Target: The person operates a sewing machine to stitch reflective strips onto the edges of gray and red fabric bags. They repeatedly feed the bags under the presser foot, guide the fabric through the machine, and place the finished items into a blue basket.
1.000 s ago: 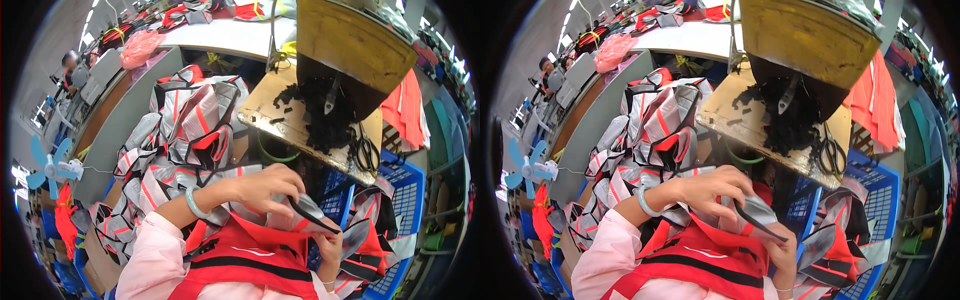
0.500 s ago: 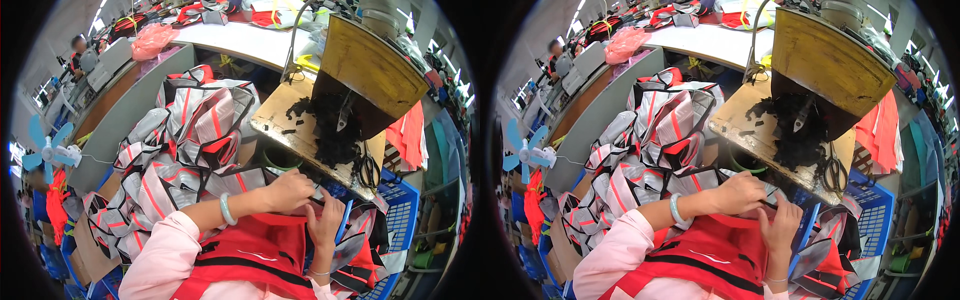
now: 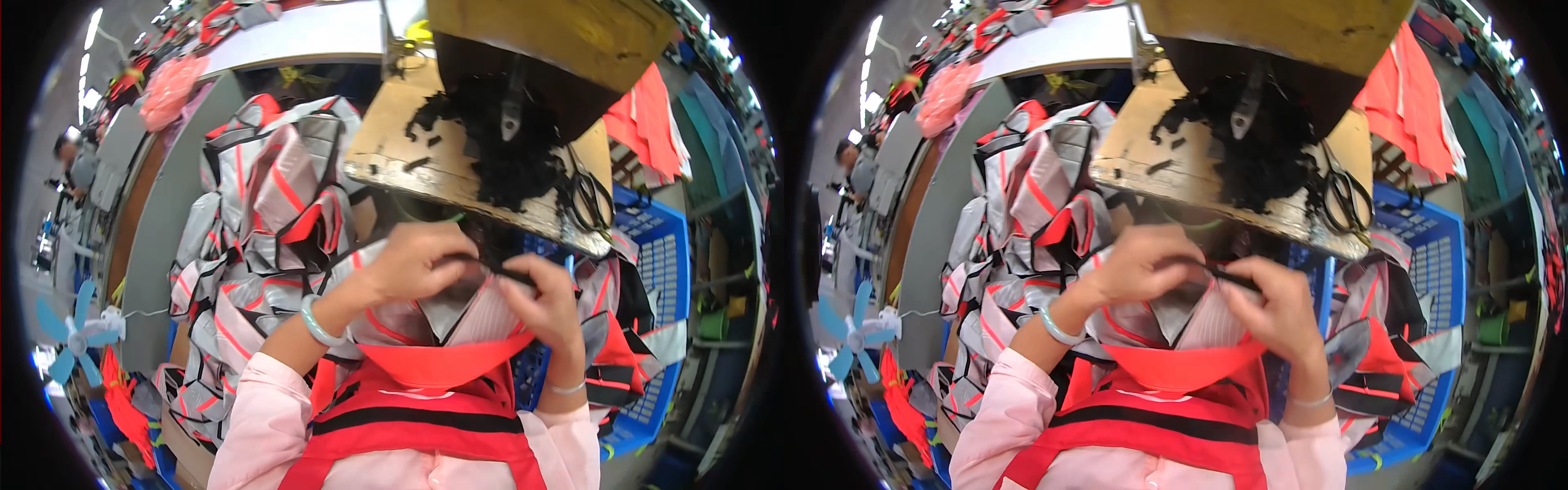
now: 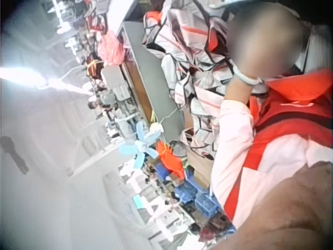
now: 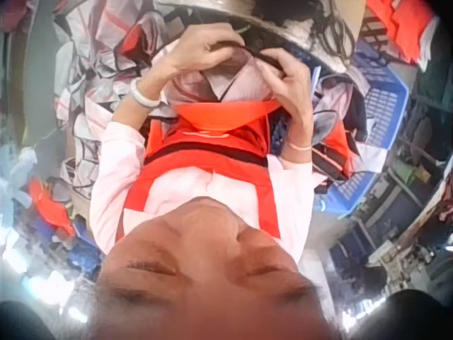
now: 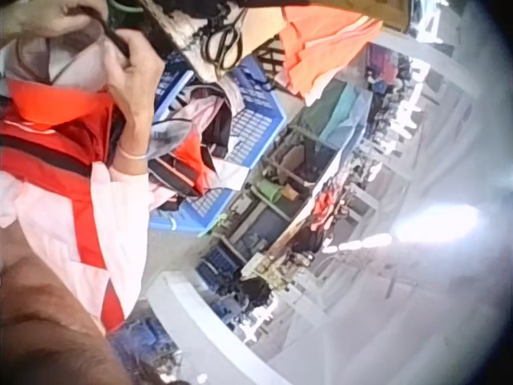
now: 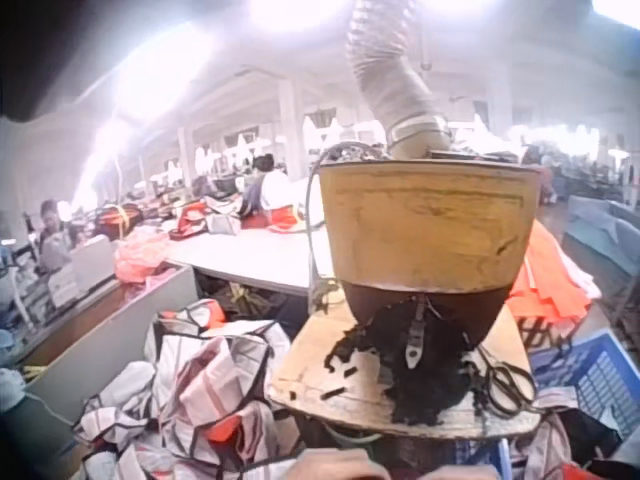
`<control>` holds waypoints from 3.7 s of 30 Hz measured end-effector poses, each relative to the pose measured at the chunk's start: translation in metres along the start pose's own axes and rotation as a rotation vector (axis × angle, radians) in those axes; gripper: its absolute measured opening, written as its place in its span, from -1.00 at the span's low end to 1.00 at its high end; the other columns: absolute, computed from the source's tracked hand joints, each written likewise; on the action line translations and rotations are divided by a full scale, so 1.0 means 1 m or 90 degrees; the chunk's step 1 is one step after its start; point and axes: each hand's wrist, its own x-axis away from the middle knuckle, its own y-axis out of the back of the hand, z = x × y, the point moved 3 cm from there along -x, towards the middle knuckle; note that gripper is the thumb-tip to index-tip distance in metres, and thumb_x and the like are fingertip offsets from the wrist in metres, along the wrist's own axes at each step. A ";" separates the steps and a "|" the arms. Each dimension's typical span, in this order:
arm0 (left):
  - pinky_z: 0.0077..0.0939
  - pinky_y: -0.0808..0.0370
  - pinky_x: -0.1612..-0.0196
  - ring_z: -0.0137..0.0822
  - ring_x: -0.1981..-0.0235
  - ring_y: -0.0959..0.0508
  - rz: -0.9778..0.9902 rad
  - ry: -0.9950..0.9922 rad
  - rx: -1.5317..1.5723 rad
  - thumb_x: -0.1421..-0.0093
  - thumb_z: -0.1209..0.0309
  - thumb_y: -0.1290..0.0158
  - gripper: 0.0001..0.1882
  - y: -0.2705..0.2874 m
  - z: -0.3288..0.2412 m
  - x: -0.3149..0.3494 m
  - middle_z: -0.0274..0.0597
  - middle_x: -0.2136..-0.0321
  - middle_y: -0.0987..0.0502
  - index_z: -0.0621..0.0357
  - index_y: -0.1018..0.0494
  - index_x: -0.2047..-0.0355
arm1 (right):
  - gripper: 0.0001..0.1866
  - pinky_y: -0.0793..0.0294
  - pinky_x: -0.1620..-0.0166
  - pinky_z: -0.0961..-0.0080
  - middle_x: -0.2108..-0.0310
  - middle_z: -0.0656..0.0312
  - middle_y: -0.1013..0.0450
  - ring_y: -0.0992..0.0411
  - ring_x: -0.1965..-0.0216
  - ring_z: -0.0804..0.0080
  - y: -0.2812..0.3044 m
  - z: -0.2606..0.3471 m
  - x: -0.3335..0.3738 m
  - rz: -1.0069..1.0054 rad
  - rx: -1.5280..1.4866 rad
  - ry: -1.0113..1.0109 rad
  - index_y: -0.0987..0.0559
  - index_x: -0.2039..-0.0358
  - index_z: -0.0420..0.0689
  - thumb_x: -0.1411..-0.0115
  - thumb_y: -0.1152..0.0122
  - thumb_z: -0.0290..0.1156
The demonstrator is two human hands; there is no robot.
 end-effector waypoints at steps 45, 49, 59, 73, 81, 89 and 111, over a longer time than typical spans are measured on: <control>-0.69 -0.39 0.21 -0.59 0.29 -0.45 0.097 0.306 0.086 -0.17 0.22 -0.15 -0.53 0.050 0.065 -0.132 -0.28 0.27 -0.57 0.38 -0.50 0.05 | -0.58 -0.39 0.28 0.59 0.40 0.23 -0.49 -0.39 0.36 0.57 0.044 -0.057 -0.128 -0.010 -0.093 -0.153 -0.56 0.19 -0.35 -0.13 -0.20 -0.20; -0.67 -0.40 0.18 -0.58 0.27 -0.46 0.085 0.309 0.010 -0.18 0.21 -0.14 -0.53 0.056 0.061 -0.128 -0.28 0.27 -0.57 0.37 -0.49 0.04 | -0.62 -0.42 0.27 0.55 0.41 0.25 -0.49 -0.40 0.36 0.58 0.047 -0.044 -0.119 0.012 -0.055 -0.126 -0.58 0.27 -0.31 -0.13 -0.20 -0.19; -0.42 -0.40 0.31 -0.40 0.45 -0.42 0.468 0.145 0.042 -0.18 0.19 -0.08 -0.64 -0.034 0.019 -0.094 -0.21 0.54 -0.42 0.31 -0.43 0.26 | -0.54 -0.41 0.21 0.37 0.22 0.10 -0.43 -0.44 0.21 0.22 -0.038 0.039 -0.001 0.176 0.431 0.261 -0.47 0.06 -0.23 -0.01 -0.25 -0.35; -0.53 -0.44 0.37 -0.43 0.48 -0.53 0.071 0.193 -0.066 -0.06 0.33 -0.23 -0.68 -0.005 0.002 0.021 -0.13 0.46 -0.59 0.29 -0.54 0.23 | -0.86 -0.41 0.40 0.21 0.49 0.02 -0.47 -0.46 0.49 0.02 0.021 -0.016 -0.016 0.096 0.208 0.016 -0.55 0.40 -0.21 -0.07 -0.15 -0.41; -0.54 -0.35 0.36 -0.50 0.49 -0.35 0.128 0.153 -0.136 0.05 0.20 -0.33 -0.57 0.052 0.003 -0.067 -0.24 0.58 -0.42 0.32 -0.46 0.40 | -0.80 -0.26 0.52 0.37 0.67 0.04 -0.39 -0.35 0.67 0.22 0.046 -0.007 -0.062 0.011 0.148 -0.075 -0.55 0.35 -0.23 -0.14 -0.13 -0.36; -0.45 -0.42 0.29 -0.37 0.42 -0.52 0.237 0.232 -0.169 0.03 -0.06 -0.25 -0.43 0.070 0.056 -0.114 -0.15 0.52 -0.52 0.29 -0.57 0.35 | -0.72 -0.31 0.44 0.40 0.61 0.06 -0.43 -0.37 0.59 0.32 0.042 -0.040 -0.107 0.038 0.132 -0.128 -0.56 0.31 -0.27 -0.15 -0.12 -0.28; -0.54 -0.47 0.16 -0.42 0.29 -0.55 0.117 0.284 -0.037 -0.04 0.07 -0.27 -0.42 0.083 0.091 -0.130 -0.14 0.32 -0.59 0.40 -0.53 0.15 | -0.67 -0.38 0.33 0.47 0.57 0.14 -0.44 -0.38 0.50 0.44 0.054 -0.060 -0.140 -0.043 0.088 -0.080 -0.58 0.30 -0.26 -0.14 -0.11 -0.22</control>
